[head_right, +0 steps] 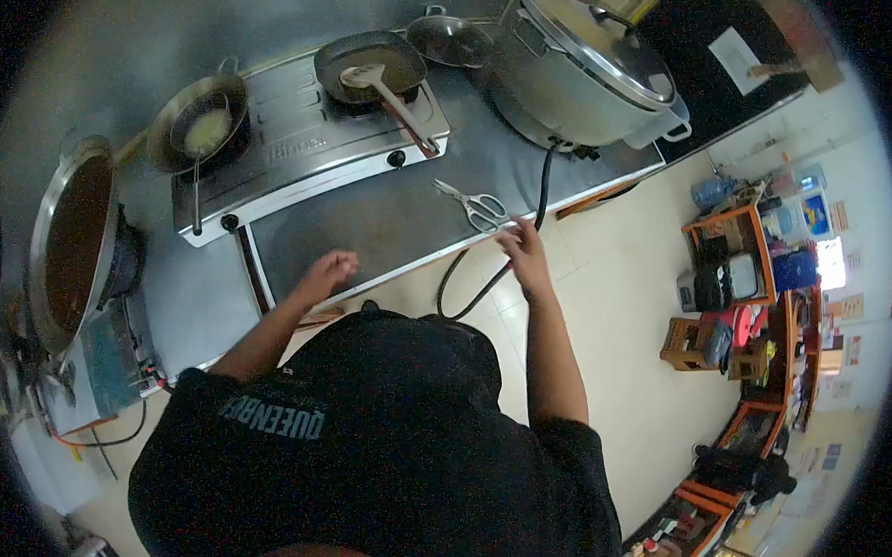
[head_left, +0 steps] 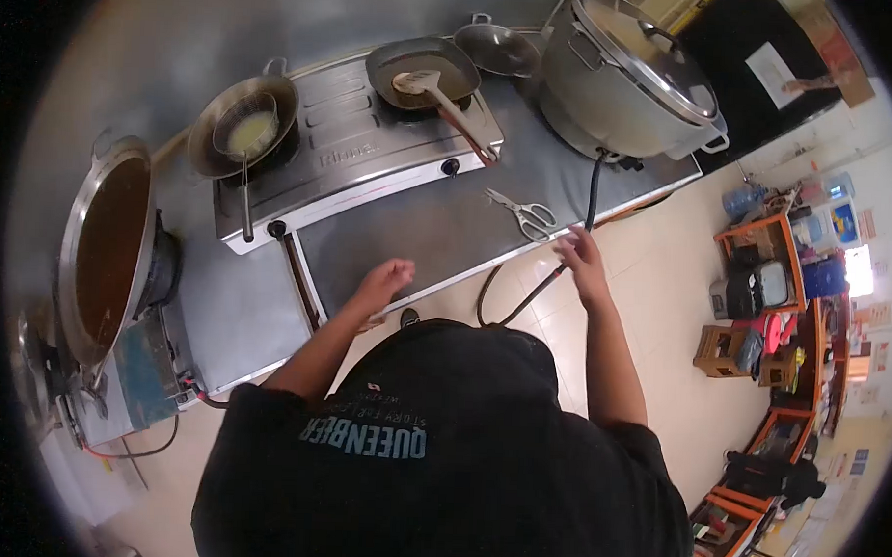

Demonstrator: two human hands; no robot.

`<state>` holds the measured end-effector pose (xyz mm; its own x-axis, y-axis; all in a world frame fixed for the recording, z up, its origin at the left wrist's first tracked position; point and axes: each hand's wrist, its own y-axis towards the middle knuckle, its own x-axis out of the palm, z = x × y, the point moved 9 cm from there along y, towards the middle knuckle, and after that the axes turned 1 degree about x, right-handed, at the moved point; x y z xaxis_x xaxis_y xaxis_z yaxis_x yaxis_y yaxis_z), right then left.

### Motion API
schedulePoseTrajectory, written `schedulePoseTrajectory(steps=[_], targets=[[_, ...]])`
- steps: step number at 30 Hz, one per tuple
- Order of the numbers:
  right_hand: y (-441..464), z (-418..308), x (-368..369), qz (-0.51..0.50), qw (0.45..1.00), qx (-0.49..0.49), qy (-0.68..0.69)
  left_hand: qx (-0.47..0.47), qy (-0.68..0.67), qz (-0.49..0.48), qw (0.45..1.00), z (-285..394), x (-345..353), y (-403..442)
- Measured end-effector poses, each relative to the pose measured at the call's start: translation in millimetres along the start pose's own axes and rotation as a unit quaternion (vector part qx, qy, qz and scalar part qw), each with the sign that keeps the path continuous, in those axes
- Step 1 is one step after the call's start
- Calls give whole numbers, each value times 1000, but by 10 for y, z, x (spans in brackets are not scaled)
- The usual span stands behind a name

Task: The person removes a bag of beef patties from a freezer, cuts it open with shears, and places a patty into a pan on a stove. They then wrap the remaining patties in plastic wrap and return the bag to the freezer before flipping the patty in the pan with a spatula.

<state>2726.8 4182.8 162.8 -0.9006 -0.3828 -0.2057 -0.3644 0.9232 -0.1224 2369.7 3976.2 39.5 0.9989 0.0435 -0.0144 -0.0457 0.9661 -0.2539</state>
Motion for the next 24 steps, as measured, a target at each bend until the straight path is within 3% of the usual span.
schedulePoseTrajectory(steps=[6,8,9,11,16,19,21,23,24], targets=[[1358,-1311,1167,-92,973,-140,-160,53,0,53,997,816,-178,817],[1710,-1579,1421,-69,907,-275,-313,39,-10,60,997,789,-118,943],[1899,-1550,1531,-85,904,-278,-313,36,-18,74,996,816,-67,995],[2315,-1249,1730,-170,913,-139,-343,-41,-99,14,994,851,195,1193],[2560,-1235,1824,-269,874,-180,-364,-61,-216,38,974,1078,477,2013],[2759,-1242,1593,-220,877,-235,-356,-51,-450,46,890,1378,606,2371],[2847,-1498,1294,-179,887,-269,-331,-32,-475,111,872,1459,650,2539],[2880,-1628,1085,-190,882,-260,-345,-15,-497,210,842,1409,599,2614],[2883,-1682,986,-195,875,-254,-363,-17,-496,215,841,1405,622,2566]])
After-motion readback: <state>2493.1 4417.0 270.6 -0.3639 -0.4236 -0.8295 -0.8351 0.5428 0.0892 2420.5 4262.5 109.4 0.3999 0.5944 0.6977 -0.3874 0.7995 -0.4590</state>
